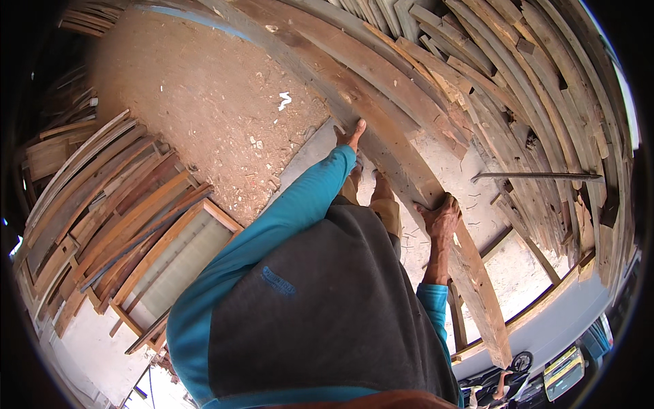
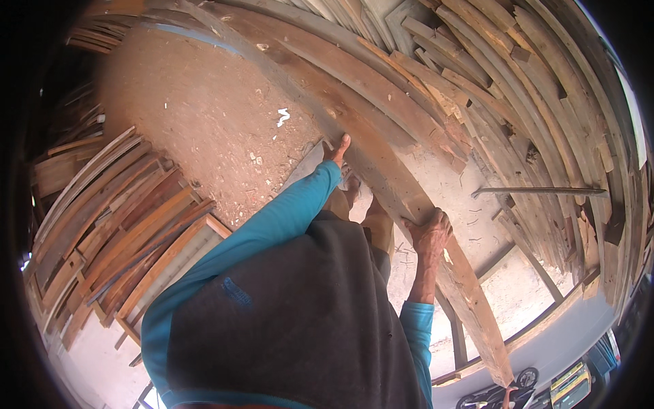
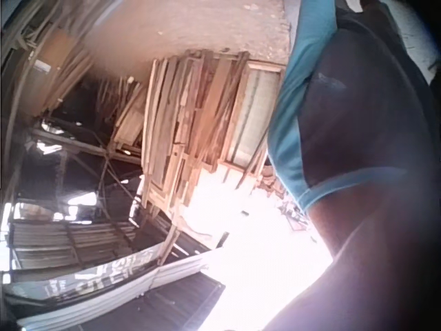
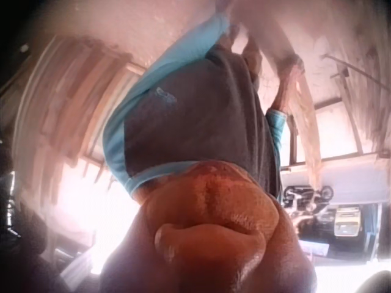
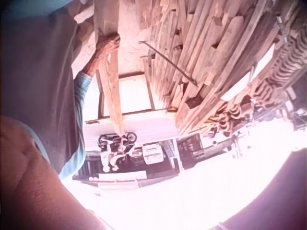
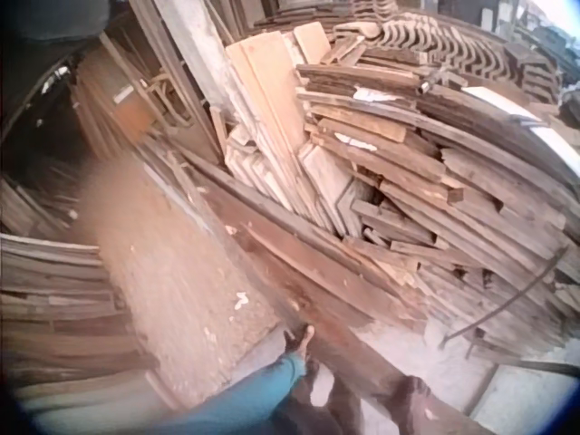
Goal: The person uses a hammer to strike a small wooden block against a larger plank, then walks to a pile of lumber to select and move planks. The person continues hammering the block and later lifts and repositions a long plank.
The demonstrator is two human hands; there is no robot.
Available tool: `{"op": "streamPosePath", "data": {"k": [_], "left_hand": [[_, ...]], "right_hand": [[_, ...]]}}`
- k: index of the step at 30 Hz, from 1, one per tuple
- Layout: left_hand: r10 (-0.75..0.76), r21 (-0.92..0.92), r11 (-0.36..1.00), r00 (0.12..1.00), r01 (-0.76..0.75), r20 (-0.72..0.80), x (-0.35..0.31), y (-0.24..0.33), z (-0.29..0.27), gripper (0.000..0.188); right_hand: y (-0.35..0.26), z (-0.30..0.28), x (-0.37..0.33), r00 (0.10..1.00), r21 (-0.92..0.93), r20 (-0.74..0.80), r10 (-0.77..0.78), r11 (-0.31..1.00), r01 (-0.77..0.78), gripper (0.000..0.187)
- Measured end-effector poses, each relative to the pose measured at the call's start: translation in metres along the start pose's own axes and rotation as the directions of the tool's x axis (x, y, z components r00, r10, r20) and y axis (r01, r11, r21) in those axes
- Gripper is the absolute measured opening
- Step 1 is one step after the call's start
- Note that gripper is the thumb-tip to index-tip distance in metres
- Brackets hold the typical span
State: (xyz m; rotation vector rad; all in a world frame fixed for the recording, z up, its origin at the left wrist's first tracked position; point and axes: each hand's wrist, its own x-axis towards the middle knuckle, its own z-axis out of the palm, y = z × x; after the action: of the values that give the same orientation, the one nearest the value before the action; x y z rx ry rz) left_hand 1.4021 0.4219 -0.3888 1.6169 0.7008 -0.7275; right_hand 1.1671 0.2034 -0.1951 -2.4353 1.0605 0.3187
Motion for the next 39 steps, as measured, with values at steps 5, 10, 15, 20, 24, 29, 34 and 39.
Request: {"op": "streamPosePath", "data": {"k": [5, 10, 15, 20, 24, 29, 34, 39], "left_hand": [[0.14, -0.15, 0.982, 0.978, -0.117, 0.155, 0.022, 0.015, -0.009, 0.117], [-0.022, -0.23, 0.972, 0.997, 0.04, 0.077, 0.017, 0.025, 0.006, 0.114], [-0.175, -0.114, 0.971, 0.951, 0.209, 0.256, -0.036, 0.077, -0.016, 0.133], [-0.144, -0.093, 0.98, 0.955, 0.174, 0.259, -0.027, 0.062, -0.024, 0.118], [-0.168, -0.097, 0.972, 0.921, 0.215, 0.35, -0.03, 0.076, -0.031, 0.142], [-0.037, -0.103, 0.993, 0.976, 0.06, 0.213, -0.029, 0.124, -0.051, 0.134], [0.207, -0.12, 0.962, 0.944, -0.244, -0.258, 0.069, 0.13, -0.065, 0.13], [0.083, 0.184, 0.983, 0.865, 0.01, -0.494, 0.083, 0.201, -0.053, 0.129]], "right_hand": [[-0.017, -0.003, -0.017, 0.996, -0.028, -0.011, 0.085, 0.996, -0.085, 0.088], [-0.019, -0.003, -0.012, 0.997, -0.023, -0.048, 0.055, 0.998, -0.056, 0.087], [-0.039, -0.012, -0.015, 0.981, -0.089, 0.089, 0.17, 0.983, -0.162, 0.094], [-0.049, -0.013, -0.003, 0.986, -0.118, 0.113, 0.126, 0.987, -0.112, 0.092], [-0.064, -0.008, -0.004, 0.986, -0.176, 0.049, 0.157, 0.973, -0.146, 0.076], [-0.078, -0.002, -0.015, 0.978, -0.257, 0.031, 0.207, 0.947, -0.192, 0.085], [-0.082, 0.013, -0.031, 0.967, -0.291, -0.026, 0.253, 0.924, -0.249, 0.087], [-0.077, 0.026, -0.04, 0.963, -0.295, -0.095, 0.251, 0.917, -0.268, 0.093]]}}
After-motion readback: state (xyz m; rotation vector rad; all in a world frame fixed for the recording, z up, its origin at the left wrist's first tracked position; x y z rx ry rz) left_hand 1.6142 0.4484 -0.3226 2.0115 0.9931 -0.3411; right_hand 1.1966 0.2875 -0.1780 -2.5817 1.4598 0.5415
